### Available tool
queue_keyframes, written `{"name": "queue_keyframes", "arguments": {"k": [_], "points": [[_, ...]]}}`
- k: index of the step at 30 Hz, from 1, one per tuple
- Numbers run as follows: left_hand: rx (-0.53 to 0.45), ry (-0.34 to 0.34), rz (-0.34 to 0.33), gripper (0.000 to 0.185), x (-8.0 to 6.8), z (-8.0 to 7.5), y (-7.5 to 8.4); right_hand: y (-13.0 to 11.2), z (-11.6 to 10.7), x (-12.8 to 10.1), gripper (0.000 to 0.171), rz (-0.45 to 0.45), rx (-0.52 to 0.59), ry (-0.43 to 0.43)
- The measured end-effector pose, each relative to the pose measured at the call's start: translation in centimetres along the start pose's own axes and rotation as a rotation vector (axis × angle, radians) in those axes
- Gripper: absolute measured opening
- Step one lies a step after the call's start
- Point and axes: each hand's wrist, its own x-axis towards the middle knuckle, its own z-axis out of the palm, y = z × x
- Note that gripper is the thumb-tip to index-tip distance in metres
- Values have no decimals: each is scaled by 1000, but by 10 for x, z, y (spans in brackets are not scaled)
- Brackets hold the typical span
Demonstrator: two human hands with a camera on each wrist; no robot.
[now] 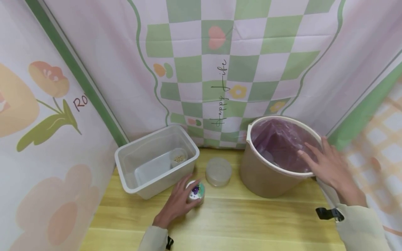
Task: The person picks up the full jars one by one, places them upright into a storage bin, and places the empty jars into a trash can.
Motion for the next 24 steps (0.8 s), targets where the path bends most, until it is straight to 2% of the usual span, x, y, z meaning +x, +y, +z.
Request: {"name": "queue_keyframes", "arguments": {"k": [7,12,17,24], "points": [[-7,14,-33,79,-12,7,-7,-1,0,0,71,-5,2,2],[-25,-1,-56,84,-17,11,-9,-1,0,-1,71,-7,5,4],[-60,-9,-79,89,-19,15,-10,-1,0,-1,70,-4,6,9],[-103,17,-100,93,-21,23,-10,-1,0,-1,71,2,12,8]]}}
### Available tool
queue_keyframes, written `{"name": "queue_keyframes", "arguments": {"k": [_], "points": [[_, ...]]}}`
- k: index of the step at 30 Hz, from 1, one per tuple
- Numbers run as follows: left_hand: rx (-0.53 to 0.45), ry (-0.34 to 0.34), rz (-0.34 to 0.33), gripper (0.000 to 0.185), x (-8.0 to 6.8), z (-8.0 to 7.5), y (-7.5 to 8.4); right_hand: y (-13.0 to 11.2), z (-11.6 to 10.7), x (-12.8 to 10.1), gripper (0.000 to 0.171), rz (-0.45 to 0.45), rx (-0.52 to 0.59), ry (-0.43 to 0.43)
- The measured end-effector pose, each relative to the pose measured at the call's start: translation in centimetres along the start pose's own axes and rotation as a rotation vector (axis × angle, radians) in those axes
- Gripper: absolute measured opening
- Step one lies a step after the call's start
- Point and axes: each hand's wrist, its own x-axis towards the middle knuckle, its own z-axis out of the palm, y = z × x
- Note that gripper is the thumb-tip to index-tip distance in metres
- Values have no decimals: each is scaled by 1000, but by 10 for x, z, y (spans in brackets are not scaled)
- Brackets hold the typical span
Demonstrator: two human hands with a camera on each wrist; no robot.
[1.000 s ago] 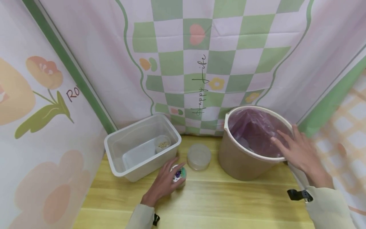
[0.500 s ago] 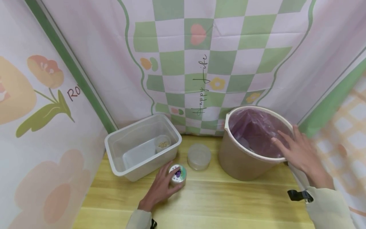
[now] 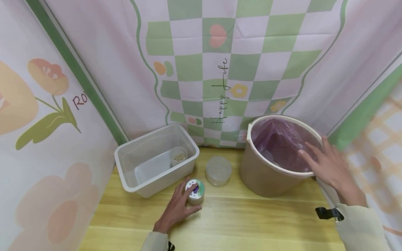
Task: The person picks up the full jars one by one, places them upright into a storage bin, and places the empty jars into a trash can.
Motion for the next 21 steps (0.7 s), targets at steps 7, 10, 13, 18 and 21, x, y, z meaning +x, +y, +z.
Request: {"name": "queue_keyframes", "arguments": {"k": [7,10,13,18,21], "points": [[-43,41,-38,96,-3,8,5,-1,-1,0,72,3,-1,-7],[-65,58,-52,95,-3,11,9,-1,-2,-1,73,9,0,-17],[-90,72,-62,93,-5,13,11,-1,-2,-1,73,11,5,-22],[-96,103,-54,89,-6,17,12,0,0,0,72,7,9,-14],[-95,116,-46,87,-6,18,12,0,0,0,72,5,9,-13]]}}
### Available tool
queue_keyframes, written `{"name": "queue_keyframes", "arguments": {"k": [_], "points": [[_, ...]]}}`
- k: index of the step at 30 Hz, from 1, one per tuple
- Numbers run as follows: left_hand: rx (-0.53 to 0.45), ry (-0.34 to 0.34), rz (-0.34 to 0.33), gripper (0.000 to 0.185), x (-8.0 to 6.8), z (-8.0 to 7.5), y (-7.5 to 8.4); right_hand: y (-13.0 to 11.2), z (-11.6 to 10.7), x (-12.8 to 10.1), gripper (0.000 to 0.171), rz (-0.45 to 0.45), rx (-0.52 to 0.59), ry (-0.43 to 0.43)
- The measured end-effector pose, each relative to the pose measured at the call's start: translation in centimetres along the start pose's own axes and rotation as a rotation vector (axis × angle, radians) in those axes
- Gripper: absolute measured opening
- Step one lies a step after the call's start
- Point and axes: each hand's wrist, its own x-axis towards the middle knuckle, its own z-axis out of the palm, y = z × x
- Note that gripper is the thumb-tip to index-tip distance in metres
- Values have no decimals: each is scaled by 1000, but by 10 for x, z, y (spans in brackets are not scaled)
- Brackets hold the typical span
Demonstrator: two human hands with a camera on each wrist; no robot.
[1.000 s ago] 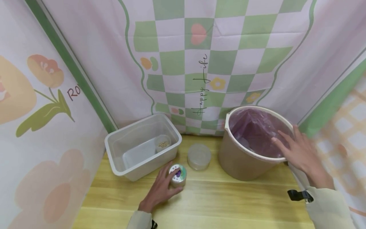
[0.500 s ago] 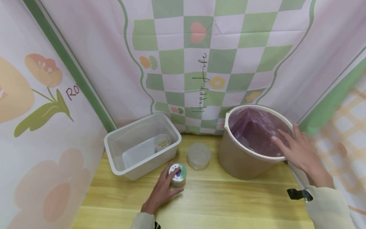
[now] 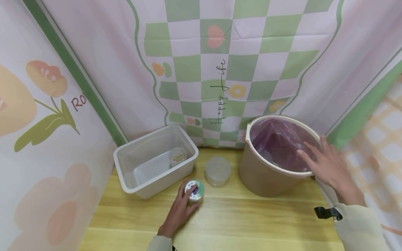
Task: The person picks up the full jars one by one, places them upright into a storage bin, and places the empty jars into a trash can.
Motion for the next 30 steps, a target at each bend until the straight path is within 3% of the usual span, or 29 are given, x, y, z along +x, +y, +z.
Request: {"name": "queue_keyframes", "arguments": {"k": [17,30], "points": [[38,17,13,83,0,-1,2,-1,1,-2,73,12,0,-15],[76,47,93,86,9,-4,14,1,2,0,72,-6,-3,15]]}}
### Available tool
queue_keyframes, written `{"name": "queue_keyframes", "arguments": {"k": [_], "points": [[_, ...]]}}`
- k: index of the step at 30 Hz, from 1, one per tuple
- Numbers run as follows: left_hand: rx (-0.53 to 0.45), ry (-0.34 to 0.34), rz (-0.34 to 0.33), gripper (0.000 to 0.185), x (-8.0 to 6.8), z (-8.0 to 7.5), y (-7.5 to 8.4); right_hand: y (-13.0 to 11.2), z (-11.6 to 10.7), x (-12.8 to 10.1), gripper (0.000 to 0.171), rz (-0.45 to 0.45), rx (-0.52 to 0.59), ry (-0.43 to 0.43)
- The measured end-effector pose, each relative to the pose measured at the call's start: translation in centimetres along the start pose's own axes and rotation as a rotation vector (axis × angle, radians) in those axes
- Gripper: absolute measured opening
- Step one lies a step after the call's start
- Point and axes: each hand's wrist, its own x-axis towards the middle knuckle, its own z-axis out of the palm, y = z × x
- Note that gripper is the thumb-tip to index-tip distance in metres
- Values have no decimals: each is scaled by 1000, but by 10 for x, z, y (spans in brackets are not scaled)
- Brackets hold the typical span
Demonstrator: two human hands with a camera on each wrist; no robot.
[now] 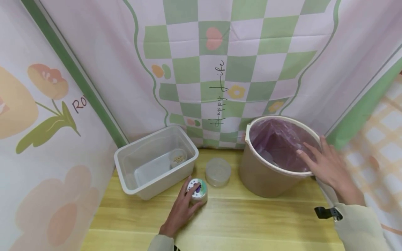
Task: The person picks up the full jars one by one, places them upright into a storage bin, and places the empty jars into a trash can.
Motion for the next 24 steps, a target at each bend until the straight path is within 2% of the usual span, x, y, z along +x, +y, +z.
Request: {"name": "queue_keyframes", "arguments": {"k": [9,24], "points": [[17,46,86,84,9,-3,14,1,0,0,72,7,9,-7],[22,94,207,90,30,-8,36,0,-1,-2,73,12,13,-20]]}}
